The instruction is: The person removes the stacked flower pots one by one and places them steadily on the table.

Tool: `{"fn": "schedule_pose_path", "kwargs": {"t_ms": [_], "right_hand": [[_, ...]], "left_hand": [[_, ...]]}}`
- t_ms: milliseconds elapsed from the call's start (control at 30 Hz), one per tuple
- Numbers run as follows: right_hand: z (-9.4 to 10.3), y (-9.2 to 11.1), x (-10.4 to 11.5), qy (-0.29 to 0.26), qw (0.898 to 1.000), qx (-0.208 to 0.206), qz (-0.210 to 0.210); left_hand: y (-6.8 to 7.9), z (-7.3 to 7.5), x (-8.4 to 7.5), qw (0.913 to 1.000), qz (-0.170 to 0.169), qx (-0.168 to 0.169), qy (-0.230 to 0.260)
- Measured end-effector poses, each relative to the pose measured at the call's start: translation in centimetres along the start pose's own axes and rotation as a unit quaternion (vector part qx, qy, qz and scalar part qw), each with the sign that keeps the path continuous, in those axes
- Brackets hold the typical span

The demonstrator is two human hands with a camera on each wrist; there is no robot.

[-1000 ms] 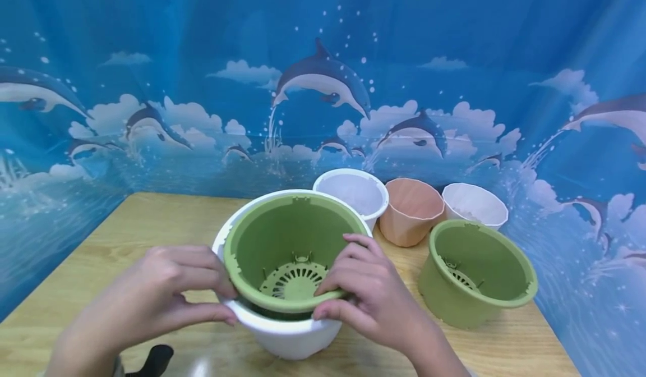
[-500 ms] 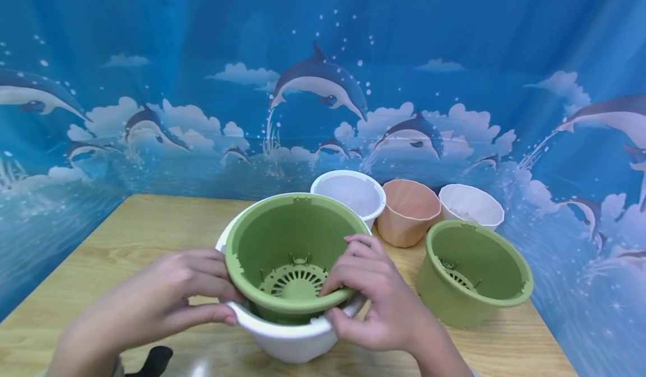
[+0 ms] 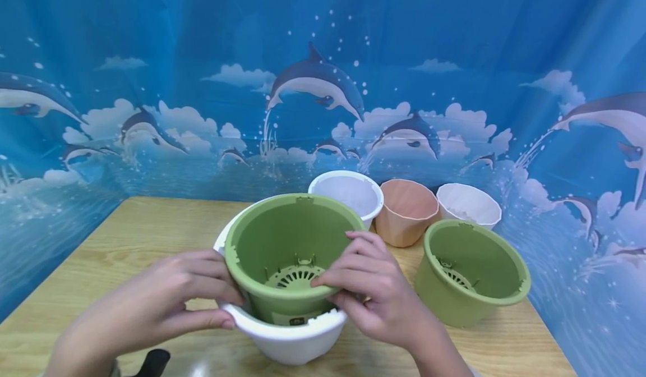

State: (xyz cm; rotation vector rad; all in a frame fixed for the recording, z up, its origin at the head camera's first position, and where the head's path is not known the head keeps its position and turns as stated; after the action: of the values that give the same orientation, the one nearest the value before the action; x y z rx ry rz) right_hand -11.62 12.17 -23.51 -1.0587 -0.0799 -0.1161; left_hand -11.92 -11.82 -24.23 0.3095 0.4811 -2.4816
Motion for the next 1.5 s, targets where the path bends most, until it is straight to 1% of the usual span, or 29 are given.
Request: {"fn": "schedule_pose_path", "kwargs": {"t_ms": [133,333,433,600,700,867,1033,1167,1300,1500], "right_hand": [[0.2,0.0,0.1,0.013,1.000,-0.016,0.012],[0.5,-0.1,0.2,0.023,0.999,-0.040,0.027],[0.6,-0.2,0.5,0.028,0.997,-0.059,0.042],[1.1,-0.4,1.0,0.049,0.991,-0.107,0.062],[1.4,-0.4,1.3,0.055,0.988,-0.129,0.068],[1.7,-0.6,1.6,0.059,0.984,-0.150,0.078],[1.8,-1.0,2.0,0.072,0.979,-0.166,0.093],[1.9,-1.2,2.3,0.079,0.972,-0.194,0.108],[2.2,-1.3,2.7,0.087,0.961,-0.233,0.118],[2.4,-0.9,3.1,0.097,0.940,-0.295,0.140]], "left_hand": [[-0.1,0.0,-0.1,1.0000,0.001,-0.004,0.000],[-0.2,-0.1,-0.1,0.9999,0.015,0.002,-0.002],[-0.2,-0.1,-0.1,0.9998,0.016,0.002,-0.008],[-0.1,-0.2,-0.2,0.9997,0.007,-0.005,-0.022],[0.0,-0.2,-0.3,0.9995,0.003,-0.008,-0.029],[0.1,-0.3,-0.4,0.9989,-0.001,-0.018,-0.042],[0.0,-0.3,-0.6,0.9982,-0.013,-0.031,-0.050],[0.0,-0.3,-0.7,0.9981,-0.023,-0.034,-0.045],[-0.1,-0.4,-0.8,0.9980,-0.029,-0.036,-0.043],[-0.1,-0.5,-1.0,0.9974,-0.043,-0.043,-0.040]]}}
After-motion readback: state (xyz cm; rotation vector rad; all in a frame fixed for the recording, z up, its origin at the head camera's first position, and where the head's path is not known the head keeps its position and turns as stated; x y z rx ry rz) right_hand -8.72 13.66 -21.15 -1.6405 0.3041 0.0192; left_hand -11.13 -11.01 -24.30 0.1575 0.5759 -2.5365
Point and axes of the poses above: each hand's wrist, its own y-axis away from the middle knuckle, its own z-axis out of the back of the hand, x = y × z, the point moved 6 cm from there along -y, towards the middle knuckle
